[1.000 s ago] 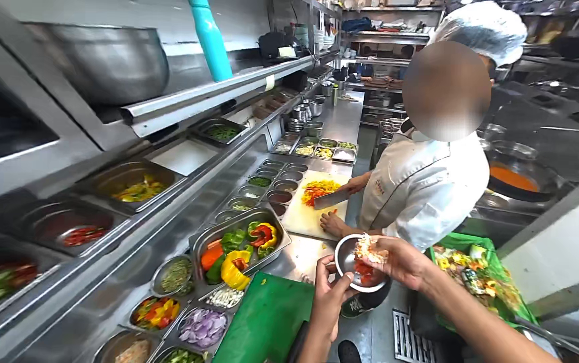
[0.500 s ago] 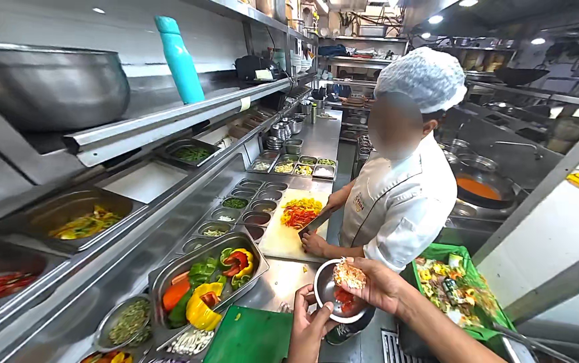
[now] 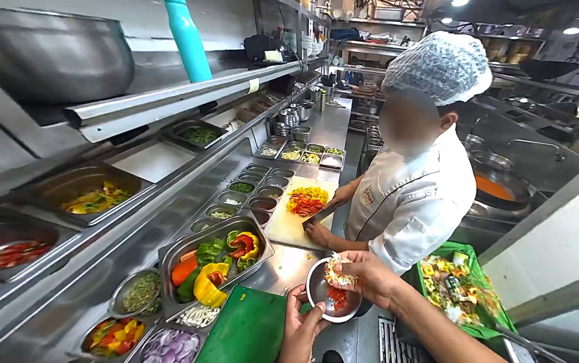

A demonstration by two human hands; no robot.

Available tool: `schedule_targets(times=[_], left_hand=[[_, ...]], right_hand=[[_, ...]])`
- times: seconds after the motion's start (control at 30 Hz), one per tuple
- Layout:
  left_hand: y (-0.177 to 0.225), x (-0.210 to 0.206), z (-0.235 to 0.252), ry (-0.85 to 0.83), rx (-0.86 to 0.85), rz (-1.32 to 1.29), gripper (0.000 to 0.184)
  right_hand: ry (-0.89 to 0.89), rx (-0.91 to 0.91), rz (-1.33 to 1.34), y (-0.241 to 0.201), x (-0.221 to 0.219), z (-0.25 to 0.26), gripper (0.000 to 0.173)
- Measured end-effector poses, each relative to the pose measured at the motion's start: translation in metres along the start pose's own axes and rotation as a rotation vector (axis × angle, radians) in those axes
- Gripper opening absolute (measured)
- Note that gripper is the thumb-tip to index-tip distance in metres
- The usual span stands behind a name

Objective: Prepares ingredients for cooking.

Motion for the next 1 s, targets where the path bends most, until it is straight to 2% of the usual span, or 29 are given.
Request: schedule_targets(times=[0.2, 0.3, 0.33, 0.43, 0.5, 0.57, 0.63, 0.7, 0.73, 0.83, 0.87, 0.93, 0.97, 1.0], left_hand=[[0.004, 0.035, -0.017, 0.203, -0.072, -0.014, 0.061], [0.010, 0.048, -0.021, 0.269, -0.122, -0.055, 0.061], [0.012, 0.052, -0.022, 0.288, -0.139, -0.078, 0.060], [0.018, 0.065, -0.027, 0.369, -0.178, -0.109, 0.062], [0.020, 0.075, -0.032, 0.418, -0.213, -0.120, 0.063], [0.022, 0.084, -0.039, 0.470, -0.255, -0.140, 0.063], [0.023, 0.094, -0.047, 0.535, -0.286, -0.154, 0.063], [0.025, 0.102, -0.057, 0.609, -0.310, -0.164, 0.063], [0.026, 0.105, -0.063, 0.637, -0.324, -0.167, 0.063], [0.032, 0.116, -0.082, 0.696, -0.383, -0.166, 0.062], [0.033, 0.119, -0.090, 0.708, -0.394, -0.160, 0.062], [0.037, 0.128, -0.102, 0.722, -0.406, -0.154, 0.061], [0.038, 0.133, -0.110, 0.733, -0.409, -0.153, 0.060], [0.039, 0.139, -0.119, 0.744, -0.414, -0.153, 0.061]], right_hand=[[-0.069, 0.155, -0.448, -0.014, -0.035, 0.025, 0.020], [-0.117, 0.341, -0.833, -0.017, -0.057, 0.035, 0.017], [-0.159, 0.377, -0.972, -0.012, -0.067, 0.042, 0.020], [-0.386, 0.307, -1.276, 0.014, -0.095, 0.066, 0.028], [-0.380, 0.441, -1.287, 0.014, -0.102, 0.078, 0.022], [-0.351, 0.605, -1.163, 0.007, -0.108, 0.087, 0.013], [-0.437, 0.589, -1.127, 0.015, -0.119, 0.098, 0.009], [-0.613, 0.412, -1.253, 0.036, -0.135, 0.108, 0.016], [-0.624, 0.428, -1.280, 0.041, -0.142, 0.109, 0.016], [-0.531, 0.647, -1.197, 0.036, -0.165, 0.103, 0.011], [-0.578, 0.610, -1.194, 0.041, -0.173, 0.100, 0.011], [-0.801, 0.371, -1.279, 0.067, -0.193, 0.097, 0.016], [-0.860, 0.319, -1.313, 0.078, -0.201, 0.096, 0.018], [-0.839, 0.347, -1.301, 0.083, -0.208, 0.095, 0.017]])
Point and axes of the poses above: each hand's wrist, its own z-axis towards the middle knuckle, its own x-axis out of the back of the hand, y = z × x, the point moved 7 cm from there along z, towards the middle knuckle, and after that the axes turned 9 degrees about -y, right-handed, at the moved point
